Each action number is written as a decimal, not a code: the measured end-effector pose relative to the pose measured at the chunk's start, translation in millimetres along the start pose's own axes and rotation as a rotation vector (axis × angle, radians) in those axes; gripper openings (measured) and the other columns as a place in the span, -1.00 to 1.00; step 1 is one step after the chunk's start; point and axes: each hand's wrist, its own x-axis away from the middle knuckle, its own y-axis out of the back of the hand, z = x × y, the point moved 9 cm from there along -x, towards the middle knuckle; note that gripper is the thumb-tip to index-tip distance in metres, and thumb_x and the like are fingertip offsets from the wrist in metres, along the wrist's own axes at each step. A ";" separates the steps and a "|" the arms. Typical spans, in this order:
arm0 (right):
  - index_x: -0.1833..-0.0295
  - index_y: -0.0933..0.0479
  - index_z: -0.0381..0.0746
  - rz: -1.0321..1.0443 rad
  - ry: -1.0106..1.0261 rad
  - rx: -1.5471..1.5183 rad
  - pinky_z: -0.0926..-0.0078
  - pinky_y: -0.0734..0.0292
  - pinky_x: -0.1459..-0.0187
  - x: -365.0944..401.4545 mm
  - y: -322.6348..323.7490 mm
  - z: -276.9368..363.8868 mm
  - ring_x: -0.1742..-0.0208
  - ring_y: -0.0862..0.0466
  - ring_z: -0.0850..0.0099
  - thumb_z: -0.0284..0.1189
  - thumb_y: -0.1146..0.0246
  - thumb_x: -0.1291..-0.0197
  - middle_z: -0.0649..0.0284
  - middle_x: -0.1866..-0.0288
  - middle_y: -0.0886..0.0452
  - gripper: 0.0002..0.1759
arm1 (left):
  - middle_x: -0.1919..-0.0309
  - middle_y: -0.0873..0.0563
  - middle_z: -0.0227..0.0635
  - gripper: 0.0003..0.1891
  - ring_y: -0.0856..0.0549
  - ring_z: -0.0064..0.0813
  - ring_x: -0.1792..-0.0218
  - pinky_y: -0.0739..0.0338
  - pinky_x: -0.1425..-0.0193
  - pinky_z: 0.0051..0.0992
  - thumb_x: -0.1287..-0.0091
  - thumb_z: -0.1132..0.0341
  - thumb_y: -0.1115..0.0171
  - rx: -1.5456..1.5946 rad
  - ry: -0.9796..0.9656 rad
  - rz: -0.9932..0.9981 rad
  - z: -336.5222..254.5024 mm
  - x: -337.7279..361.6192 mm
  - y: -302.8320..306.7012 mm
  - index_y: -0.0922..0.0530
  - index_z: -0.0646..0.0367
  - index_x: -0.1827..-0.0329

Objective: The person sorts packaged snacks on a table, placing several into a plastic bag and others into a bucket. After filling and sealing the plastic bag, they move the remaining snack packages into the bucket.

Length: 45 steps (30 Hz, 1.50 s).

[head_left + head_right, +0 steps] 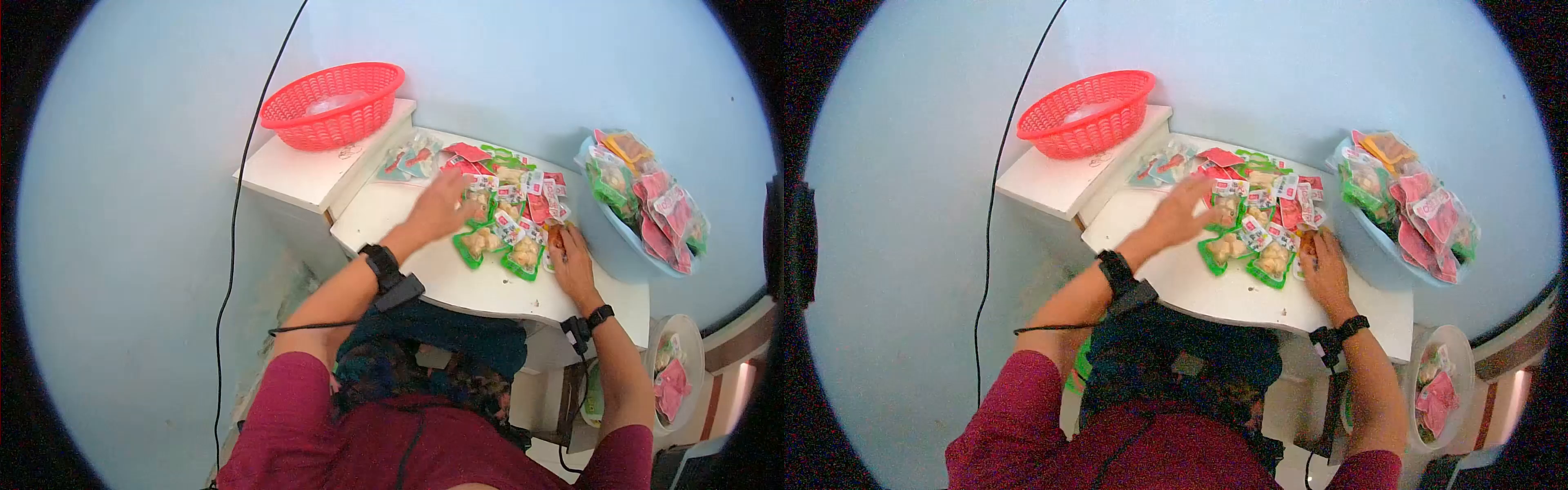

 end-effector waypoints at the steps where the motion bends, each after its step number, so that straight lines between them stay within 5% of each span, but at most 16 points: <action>1: -0.35 -0.34 -0.40 0.007 -0.015 0.005 0.13 -0.14 -0.49 -0.5 -1.9 -1.6 -0.48 -0.27 -0.10 -0.25 -0.15 -0.33 -0.21 -0.46 -0.26 -0.41 | -0.23 -0.53 0.10 -0.45 -0.49 0.05 -0.29 -0.36 -0.40 -0.17 -0.28 0.06 -0.29 -0.068 -0.037 -0.056 10.8 -10.9 18.9 -0.53 0.26 -0.22; 8: -0.37 -0.32 -0.40 -0.012 0.053 0.041 0.14 -0.14 -0.49 0.3 -4.0 -4.2 -0.48 -0.27 -0.09 -0.25 -0.16 -0.31 -0.18 -0.46 -0.27 -0.38 | -0.07 -0.66 0.06 -0.50 -0.62 -0.02 -0.15 -0.50 -0.24 -0.12 -0.27 0.05 -0.29 -0.538 0.176 -0.311 123.1 -78.2 189.5 -0.59 0.26 -0.13; 12: -0.37 -0.33 -0.41 -0.015 0.049 0.010 0.13 -0.14 -0.49 -0.2 -4.6 -6.7 -0.46 -0.29 -0.09 -0.26 -0.18 -0.30 -0.17 -0.46 -0.28 -0.38 | 0.06 -0.73 0.05 -0.58 -0.70 0.04 0.01 -0.60 -0.06 -0.07 -0.16 0.09 -0.32 -0.674 0.636 -0.007 181.4 -87.9 239.9 -0.69 0.26 0.07; 17: -0.33 -0.36 -0.42 -0.012 0.039 0.044 0.13 -0.16 -0.48 -2.2 -5.0 -7.5 -0.45 -0.31 -0.08 -0.25 -0.20 -0.30 -0.17 -0.45 -0.30 -0.40 | 0.07 -0.73 0.06 -0.64 -0.72 -0.02 0.00 -0.61 -0.02 -0.10 -0.04 0.20 -0.35 -0.757 0.702 0.362 281.2 -77.3 224.6 -0.73 0.22 0.15; 21: -0.32 -0.37 -0.42 -0.016 0.040 0.056 0.13 -0.18 -0.47 -3.3 -6.0 -7.8 -0.44 -0.33 -0.09 -0.24 -0.19 -0.30 -0.17 -0.44 -0.31 -0.40 | 0.07 -0.72 0.04 -0.61 -0.74 -0.05 0.03 -0.62 0.03 -0.12 0.05 0.27 -0.39 -0.445 0.748 0.498 255.4 -58.3 215.8 -0.73 0.20 0.11; 24: -0.32 -0.37 -0.41 -0.004 0.003 0.043 0.13 -0.19 -0.47 -3.3 -1.4 -0.8 -0.43 -0.34 -0.08 -0.24 -0.19 -0.31 -0.17 -0.43 -0.33 -0.40 | 0.29 -0.71 0.09 -0.68 -0.75 -0.03 0.23 -0.57 0.20 -0.12 -0.08 0.13 -0.29 -0.657 0.553 0.476 282.3 -70.7 208.7 -0.70 0.23 0.29; 27: -0.32 -0.37 -0.41 -0.003 0.009 0.042 0.14 -0.19 -0.47 -2.6 -2.3 -0.4 -0.43 -0.34 -0.06 -0.23 -0.18 -0.31 -0.18 -0.43 -0.33 -0.41 | 0.27 -0.74 0.06 -0.69 -0.77 -0.08 0.20 -0.58 0.18 -0.11 -0.04 0.15 -0.35 -0.683 0.555 0.438 289.6 -74.3 209.8 -0.71 0.22 0.28; 30: -0.33 -0.36 -0.41 -0.012 0.026 0.065 0.15 -0.19 -0.47 -1.9 -4.9 -4.8 -0.44 -0.33 -0.06 -0.24 -0.17 -0.32 -0.18 -0.43 -0.32 -0.41 | 0.03 -0.73 0.03 -0.54 -0.74 -0.06 -0.02 -0.63 -0.01 -0.18 0.06 0.25 -0.44 -0.602 0.772 0.504 307.8 -78.4 205.9 -0.71 0.20 0.03; 32: -0.33 -0.36 -0.41 -0.011 0.030 0.071 0.15 -0.18 -0.47 -2.1 -4.7 -5.4 -0.45 -0.33 -0.06 -0.24 -0.17 -0.32 -0.18 -0.44 -0.31 -0.41 | 0.00 -0.72 0.02 -0.52 -0.73 -0.06 -0.05 -0.62 -0.04 -0.19 0.04 0.22 -0.43 -0.425 0.577 0.214 294.4 -83.9 206.9 -0.71 0.19 0.00; 34: -0.33 -0.36 -0.41 -0.005 0.029 0.059 0.15 -0.17 -0.48 -3.0 -4.9 -1.6 -0.45 -0.32 -0.06 -0.24 -0.17 -0.32 -0.19 -0.44 -0.30 -0.41 | -0.01 -0.72 0.02 -0.49 -0.72 -0.06 -0.07 -0.61 -0.06 -0.19 0.04 0.18 -0.43 -0.332 0.496 0.178 276.3 -82.8 204.1 -0.70 0.18 -0.03; 39: -0.32 -0.36 -0.43 -0.004 0.037 0.052 0.15 -0.18 -0.47 -3.1 -3.7 -1.1 -0.45 -0.33 -0.07 -0.25 -0.17 -0.32 -0.20 -0.44 -0.31 -0.41 | -0.02 -0.71 0.03 -0.50 -0.72 -0.12 -0.08 -0.60 -0.10 -0.18 0.05 0.11 -0.44 -0.377 0.671 0.716 272.0 -71.7 186.8 -0.73 0.16 0.02; 42: -0.32 -0.36 -0.43 -0.010 0.054 0.058 0.15 -0.19 -0.47 -2.9 -2.7 0.3 -0.44 -0.33 -0.07 -0.26 -0.17 -0.32 -0.20 -0.43 -0.31 -0.42 | 0.03 -0.73 0.04 -0.63 -0.75 -0.14 0.01 -0.61 -0.01 -0.15 0.02 0.09 -0.43 -0.530 0.699 0.608 269.3 -78.2 193.6 -0.76 0.15 0.23; 45: -0.32 -0.36 -0.43 0.002 0.031 0.046 0.14 -0.19 -0.46 -3.5 -4.3 -3.6 -0.44 -0.34 -0.08 -0.26 -0.17 -0.32 -0.21 -0.43 -0.31 -0.42 | 0.33 -0.75 -0.01 -0.71 -0.76 -0.14 0.27 -0.58 0.19 -0.16 -0.03 0.19 -0.38 -0.771 0.463 0.342 278.1 -103.8 204.0 -0.72 0.27 0.35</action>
